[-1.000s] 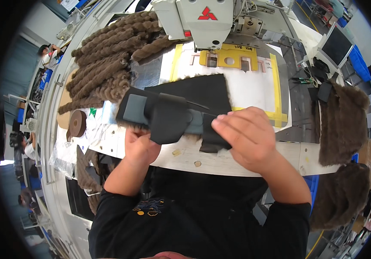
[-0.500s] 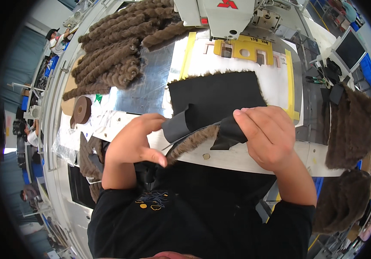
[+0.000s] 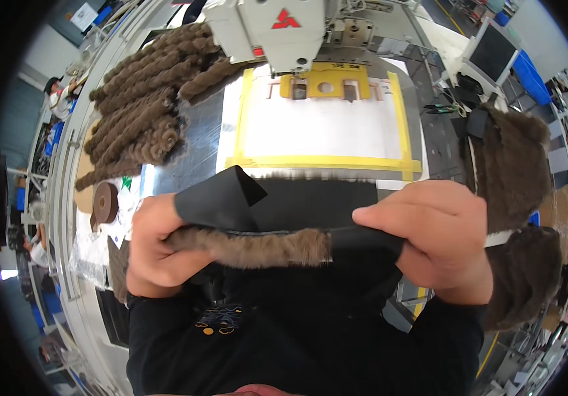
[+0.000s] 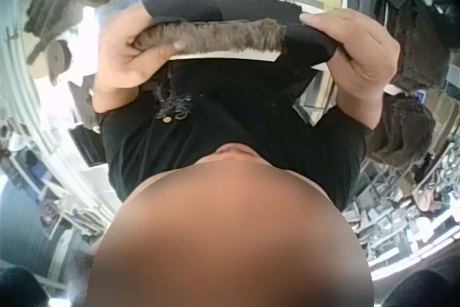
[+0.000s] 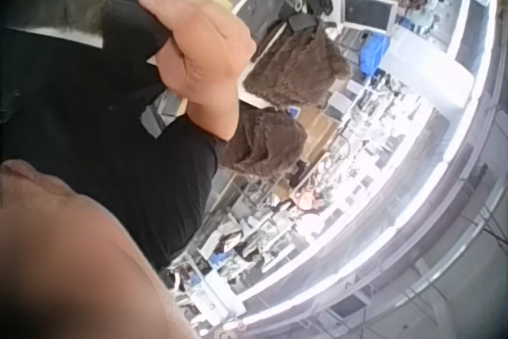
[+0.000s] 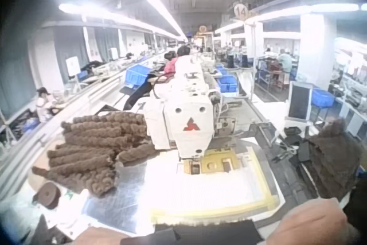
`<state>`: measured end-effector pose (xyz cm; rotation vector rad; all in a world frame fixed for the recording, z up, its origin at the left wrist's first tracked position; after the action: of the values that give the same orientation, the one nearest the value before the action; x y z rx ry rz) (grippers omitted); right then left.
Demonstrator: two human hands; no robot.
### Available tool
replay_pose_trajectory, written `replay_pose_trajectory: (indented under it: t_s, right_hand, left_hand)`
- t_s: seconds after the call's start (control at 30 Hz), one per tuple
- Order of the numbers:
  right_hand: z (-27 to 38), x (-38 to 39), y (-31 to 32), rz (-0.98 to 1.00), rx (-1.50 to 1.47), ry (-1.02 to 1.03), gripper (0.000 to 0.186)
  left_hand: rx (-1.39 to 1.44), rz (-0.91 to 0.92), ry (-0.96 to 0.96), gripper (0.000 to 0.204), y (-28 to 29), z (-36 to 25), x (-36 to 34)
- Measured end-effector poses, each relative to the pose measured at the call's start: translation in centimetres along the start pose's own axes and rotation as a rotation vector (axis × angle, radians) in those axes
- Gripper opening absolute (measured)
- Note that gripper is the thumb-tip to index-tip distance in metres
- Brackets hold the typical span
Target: Sewing and assembling fur pieces onto a base using an industrial sewing machine at a manufacturing station.
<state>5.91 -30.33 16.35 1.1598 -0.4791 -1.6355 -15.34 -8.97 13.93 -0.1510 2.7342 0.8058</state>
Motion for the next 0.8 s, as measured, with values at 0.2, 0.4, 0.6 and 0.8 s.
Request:
replay_pose_trajectory:
  t_s: [0.2, 0.4, 0.6, 0.8]
  right_hand:
    - [-4.7, -0.6, 1.2, 0.072, -0.261, -0.268, 0.013]
    - [-15.0, 2.2, -7.4, 0.229, -0.773, -0.726, 0.014]
    - [-18.5, 0.9, -9.6, 0.214, -0.684, -0.735, 0.014]
    - [-24.2, 0.5, -8.1, -0.092, -0.665, -0.827, 0.012]
  left_hand:
    - [0.261, 0.207, 0.141, 0.053, 0.7, 3.7, -4.7]
    - [0.585, 0.247, 0.429, 0.051, -4.6, 13.8, -7.2]
    - [0.575, -0.008, 0.727, 0.028, -4.9, 17.4, -9.7]
    - [0.336, -0.265, 0.754, 0.028, -1.3, 22.0, -11.2]
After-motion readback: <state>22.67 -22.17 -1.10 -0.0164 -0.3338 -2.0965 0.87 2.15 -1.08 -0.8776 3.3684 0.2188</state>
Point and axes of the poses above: each hand's wrist, its own x-axis away from the middle knuckle, its own y-axis out of the back of the hand, z = x × y, the point moved 3 cm from there along -x, towards the middle knuckle, and after that the axes turned 10 degrees about z, right-handed, at the moved point
